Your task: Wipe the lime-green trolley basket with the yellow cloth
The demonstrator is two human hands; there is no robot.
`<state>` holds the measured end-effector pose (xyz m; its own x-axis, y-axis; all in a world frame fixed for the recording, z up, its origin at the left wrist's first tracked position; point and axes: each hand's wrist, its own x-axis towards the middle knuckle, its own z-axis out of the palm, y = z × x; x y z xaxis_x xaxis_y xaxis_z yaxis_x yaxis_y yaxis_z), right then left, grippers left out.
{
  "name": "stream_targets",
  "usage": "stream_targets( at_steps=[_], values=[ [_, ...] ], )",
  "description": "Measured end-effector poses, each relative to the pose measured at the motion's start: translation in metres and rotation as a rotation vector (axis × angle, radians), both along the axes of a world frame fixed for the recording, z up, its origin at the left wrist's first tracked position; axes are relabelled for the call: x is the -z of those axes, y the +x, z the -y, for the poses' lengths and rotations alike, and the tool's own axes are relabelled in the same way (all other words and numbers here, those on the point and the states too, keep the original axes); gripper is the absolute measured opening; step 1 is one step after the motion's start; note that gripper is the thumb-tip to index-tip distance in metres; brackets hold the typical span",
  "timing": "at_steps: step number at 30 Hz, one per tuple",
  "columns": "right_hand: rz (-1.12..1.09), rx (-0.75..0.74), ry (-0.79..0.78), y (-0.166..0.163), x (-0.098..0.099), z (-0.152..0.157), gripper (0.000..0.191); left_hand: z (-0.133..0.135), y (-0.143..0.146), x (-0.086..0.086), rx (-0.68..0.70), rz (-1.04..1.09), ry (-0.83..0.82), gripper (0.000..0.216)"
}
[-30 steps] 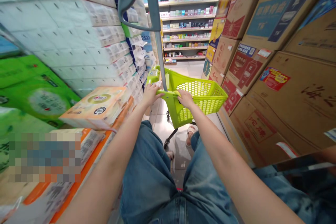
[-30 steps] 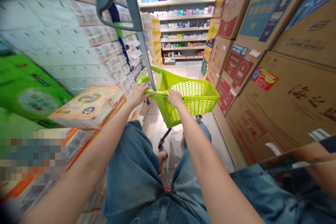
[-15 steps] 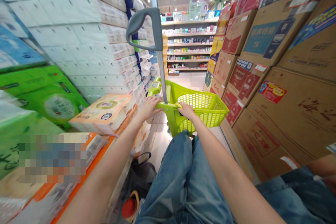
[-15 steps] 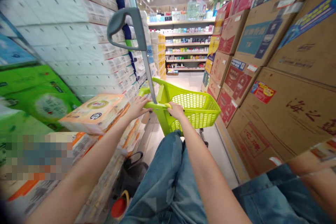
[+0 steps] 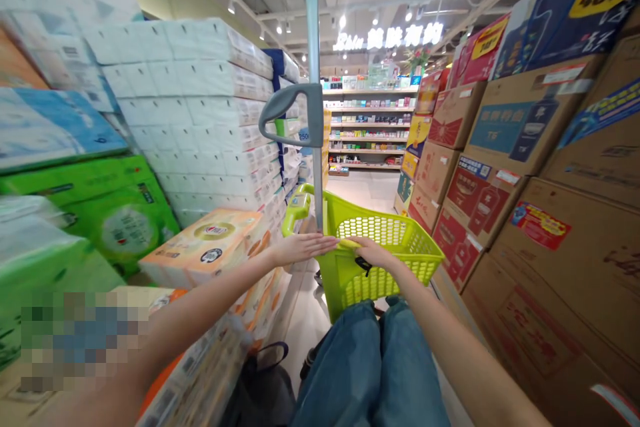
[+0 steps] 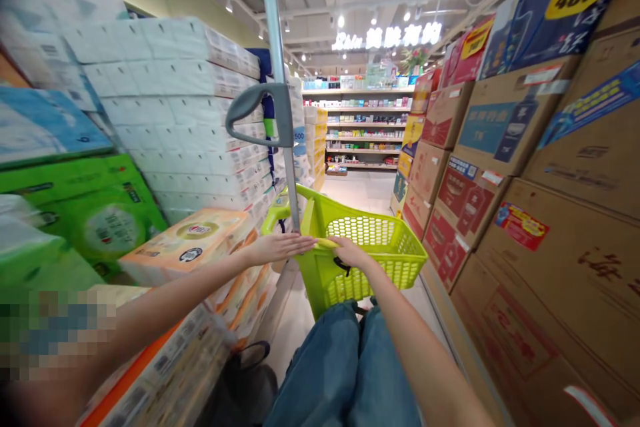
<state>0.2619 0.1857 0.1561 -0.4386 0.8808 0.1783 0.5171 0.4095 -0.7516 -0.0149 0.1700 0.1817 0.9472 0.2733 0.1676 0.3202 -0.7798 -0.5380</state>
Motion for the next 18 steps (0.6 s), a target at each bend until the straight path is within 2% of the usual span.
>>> stream_targets(
  at_steps=[4,7,9,12,13,14,16,18],
  values=[
    [-0.130,0.050,-0.117,0.021,-0.029,-0.015,0.031,-0.004,-0.007,-0.009,0.039,0.051,0.041,0.077],
    [-0.251,0.118,-0.162,0.036,-0.059,-0.027,0.029,-0.008,-0.012,-0.020,0.087,0.058,0.023,0.073],
    [-0.321,0.146,-0.173,0.045,-0.087,-0.035,0.027,-0.011,-0.015,-0.024,0.100,0.046,0.005,0.070],
    [-0.408,0.166,-0.127,0.051,-0.140,-0.040,0.024,-0.017,-0.017,-0.024,0.108,0.056,0.004,0.066],
    [-0.448,0.162,-0.073,0.050,-0.158,-0.038,0.028,-0.018,-0.018,-0.022,0.111,0.066,0.003,0.065],
    [-0.518,0.152,0.078,0.045,-0.175,-0.035,0.031,-0.020,-0.018,-0.021,0.109,0.072,-0.004,0.064],
    [-0.530,0.159,0.520,0.029,-0.200,-0.023,0.037,-0.023,-0.017,-0.019,0.095,0.070,-0.028,0.063],
    [-0.382,0.118,0.869,0.005,-0.213,-0.008,0.043,-0.024,-0.016,-0.018,0.069,0.052,-0.061,0.062]
  ],
)
